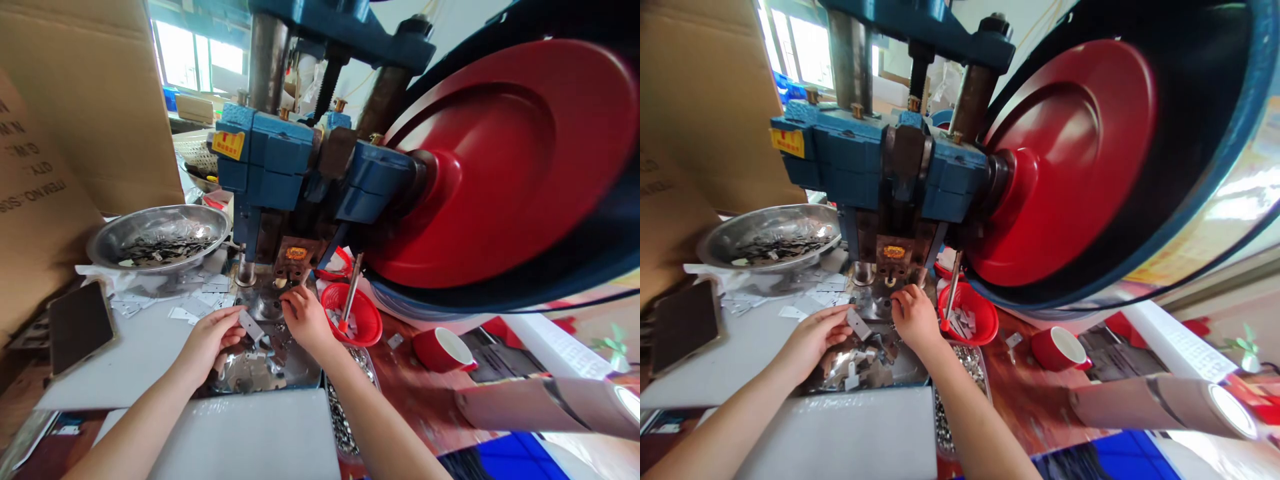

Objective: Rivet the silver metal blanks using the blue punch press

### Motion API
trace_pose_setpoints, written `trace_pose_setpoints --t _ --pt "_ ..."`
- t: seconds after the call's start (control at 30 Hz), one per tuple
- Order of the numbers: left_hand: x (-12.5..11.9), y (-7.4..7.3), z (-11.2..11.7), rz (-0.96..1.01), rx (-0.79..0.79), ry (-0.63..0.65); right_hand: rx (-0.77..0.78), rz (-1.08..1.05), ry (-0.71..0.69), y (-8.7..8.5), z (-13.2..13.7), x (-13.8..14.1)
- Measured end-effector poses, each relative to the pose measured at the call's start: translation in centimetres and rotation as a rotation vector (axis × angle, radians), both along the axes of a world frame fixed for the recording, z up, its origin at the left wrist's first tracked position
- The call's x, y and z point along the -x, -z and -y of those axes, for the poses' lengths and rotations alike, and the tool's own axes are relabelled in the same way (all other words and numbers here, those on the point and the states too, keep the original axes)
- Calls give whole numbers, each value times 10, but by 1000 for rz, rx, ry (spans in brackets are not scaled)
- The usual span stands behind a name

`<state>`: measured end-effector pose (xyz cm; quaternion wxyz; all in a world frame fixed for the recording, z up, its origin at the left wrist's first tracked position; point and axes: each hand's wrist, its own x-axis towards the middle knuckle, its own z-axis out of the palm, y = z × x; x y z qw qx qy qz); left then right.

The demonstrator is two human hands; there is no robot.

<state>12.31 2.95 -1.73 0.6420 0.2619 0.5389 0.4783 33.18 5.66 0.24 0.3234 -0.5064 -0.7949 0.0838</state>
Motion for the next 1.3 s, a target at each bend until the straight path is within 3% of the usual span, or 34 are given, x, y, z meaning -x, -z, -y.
trace_pose_setpoints --t 0.17,0.27,0.37,0.5,0.57,0.8,0.93,1.03,1.1,1.2,1.3 --pt "3 4 -1 12 -3 -5 28 -43 -108 -5 22 -6" --pt "3 3 -1 37 0 -3 138 -240 36 0 30 -7" --pt "0 -1 3 84 -30 18 429 -500 137 6 37 2" --pt "-6 -6 9 180 -109 91 1005 -954 -75 7 48 22" --pt "-7 -7 12 216 -138 127 1081 -1142 -86 5 52 29" --pt "-9 -10 14 271 -101 185 808 -1259 66 6 49 32" --pt "-10 -8 15 239 -92 163 789 -1225 68 5 50 33" --pt "-10 -4 18 155 -122 217 782 -1228 85 8 49 32" --pt "-11 -4 18 45 -164 270 759 -1212 109 13 47 30" --pt "-18 -12 10 -308 -272 290 668 -1069 137 19 37 26" --pt "-29 -22 -10 -707 -475 252 403 -797 183 20 21 21"
